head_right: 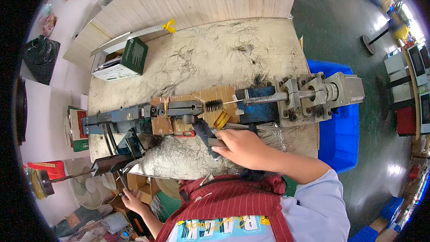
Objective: The person assembles small metal components using a specialized manual assembly machine.
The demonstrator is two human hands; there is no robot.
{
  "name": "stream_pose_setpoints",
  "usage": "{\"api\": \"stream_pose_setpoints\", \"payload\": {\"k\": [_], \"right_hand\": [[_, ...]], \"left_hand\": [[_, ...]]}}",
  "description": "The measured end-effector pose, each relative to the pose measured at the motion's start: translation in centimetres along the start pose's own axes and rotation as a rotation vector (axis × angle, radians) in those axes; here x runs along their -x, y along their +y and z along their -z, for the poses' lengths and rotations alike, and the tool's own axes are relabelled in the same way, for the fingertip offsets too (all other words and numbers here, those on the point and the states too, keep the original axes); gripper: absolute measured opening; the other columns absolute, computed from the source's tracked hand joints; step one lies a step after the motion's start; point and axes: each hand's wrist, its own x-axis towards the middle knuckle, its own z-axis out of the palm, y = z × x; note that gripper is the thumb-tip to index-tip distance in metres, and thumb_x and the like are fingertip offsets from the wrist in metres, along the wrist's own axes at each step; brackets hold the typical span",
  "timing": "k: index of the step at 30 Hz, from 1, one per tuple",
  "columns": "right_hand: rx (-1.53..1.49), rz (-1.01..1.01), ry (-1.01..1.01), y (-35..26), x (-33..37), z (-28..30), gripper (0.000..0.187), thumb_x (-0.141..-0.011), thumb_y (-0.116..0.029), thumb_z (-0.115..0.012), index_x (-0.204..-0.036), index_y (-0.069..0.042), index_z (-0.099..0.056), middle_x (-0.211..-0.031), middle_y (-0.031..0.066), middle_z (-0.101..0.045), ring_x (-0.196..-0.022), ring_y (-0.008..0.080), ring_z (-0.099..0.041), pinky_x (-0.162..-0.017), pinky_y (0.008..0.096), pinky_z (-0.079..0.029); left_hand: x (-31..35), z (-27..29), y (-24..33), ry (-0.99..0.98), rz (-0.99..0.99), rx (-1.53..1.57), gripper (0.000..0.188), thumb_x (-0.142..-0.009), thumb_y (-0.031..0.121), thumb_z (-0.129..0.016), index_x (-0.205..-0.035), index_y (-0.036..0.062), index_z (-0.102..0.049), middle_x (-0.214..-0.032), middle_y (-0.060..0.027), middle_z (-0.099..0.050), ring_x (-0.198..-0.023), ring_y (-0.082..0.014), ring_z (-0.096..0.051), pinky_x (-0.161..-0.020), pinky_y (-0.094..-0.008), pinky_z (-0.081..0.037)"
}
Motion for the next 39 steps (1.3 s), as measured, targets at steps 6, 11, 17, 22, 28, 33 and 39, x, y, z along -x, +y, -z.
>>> {"api": "stream_pose_setpoints", "payload": {"k": [6,11,17,22,28,33,39], "right_hand": [[-0.107,-0.274,-0.183,-0.1,-1.5,-2.7,0.062,-0.087,-0.034,-0.067,-0.115,0.012,-0.035,-0.08,0.0315,-0.061,-0.077,0.0468,-0.063,-0.066,0.0499,-0.051],[-0.109,-0.164,-0.063,-4.9,1.3,1.6,0.045,-0.089,-0.026,-0.064,-0.099,0.009,-0.038,-0.07,0.0264,-0.06,-0.06,0.0438,-0.062,-0.053,0.0495,-0.05],[0.059,-0.078,-0.155,-4.8,-1.0,5.4,0.032,-0.091,-0.028,-0.06,-0.088,0.003,-0.053,-0.077,0.0207,-0.061,-0.061,0.0401,-0.063,-0.057,0.0506,-0.05],[0.919,0.231,0.248,0.0,-3.3,6.8,0.013,-0.073,-0.014,-0.063,-0.083,-0.007,-0.059,-0.078,0.0028,-0.057,-0.08,0.0213,-0.059,-0.059,0.0309,-0.052],[0.941,0.271,0.09,1.2,-6.3,7.4,0.009,-0.071,-0.012,-0.064,-0.078,-0.007,-0.061,-0.076,0.0041,-0.061,-0.078,0.0204,-0.062,-0.057,0.031,-0.052],[1.005,0.002,-0.207,3.5,-14.4,8.1,0.012,-0.074,-0.014,-0.067,-0.083,-0.009,-0.074,-0.086,0.0091,-0.071,-0.087,0.0244,-0.069,-0.064,0.0389,-0.055],[0.931,-0.151,-0.342,7.2,-18.0,5.9,0.013,-0.075,-0.012,-0.067,-0.086,-0.008,-0.074,-0.088,0.0107,-0.072,-0.085,0.0277,-0.069,-0.068,0.0425,-0.054]], "left_hand": [[2.2,-2.4,0.4,0.04,-0.338,-0.17,0.027,-0.097,0.024,-0.059,-0.101,-0.0025,-0.055,-0.087,-0.0111,-0.066,-0.069,-0.0175,-0.066,-0.053,-0.029,-0.052],[7.4,-2.8,5.2,-0.134,-0.077,-0.077,0.018,-0.097,0.015,-0.058,-0.102,0.0004,-0.05,-0.073,-0.0054,-0.061,-0.055,-0.0086,-0.055,-0.044,-0.0209,-0.043],[17.2,-13.9,16.8,-0.87,-0.961,-0.21,0.066,-0.07,0.012,-0.082,-0.127,0.0028,-0.052,-0.123,-0.0155,-0.052,-0.098,-0.0235,-0.055,-0.08,-0.0359,-0.049],[17.9,-19.2,20.5,-0.802,-1.89,-0.201,0.048,-0.064,0.01,-0.079,-0.11,0.0079,-0.067,-0.115,-0.0173,-0.06,-0.083,-0.0252,-0.06,-0.07,-0.0324,-0.049],[12.2,-17.0,16.4,-0.488,-0.842,0.233,0.014,-0.091,0.0,-0.049,-0.101,-0.0044,-0.058,-0.092,-0.0167,-0.064,-0.071,-0.0226,-0.062,-0.061,-0.0318,-0.051],[11.0,-18.1,11.6,-0.845,-0.158,0.287,0.02,-0.101,0.012,-0.043,-0.108,-0.0022,-0.055,-0.092,-0.0133,-0.064,-0.071,-0.0156,-0.06,-0.065,-0.0271,-0.049],[14.3,-17.9,13.1,-0.725,-0.826,0.14,0.018,-0.089,-0.004,-0.057,-0.107,-0.0027,-0.059,-0.105,-0.0154,-0.061,-0.094,-0.0267,-0.061,-0.086,-0.0369,-0.048]]}}
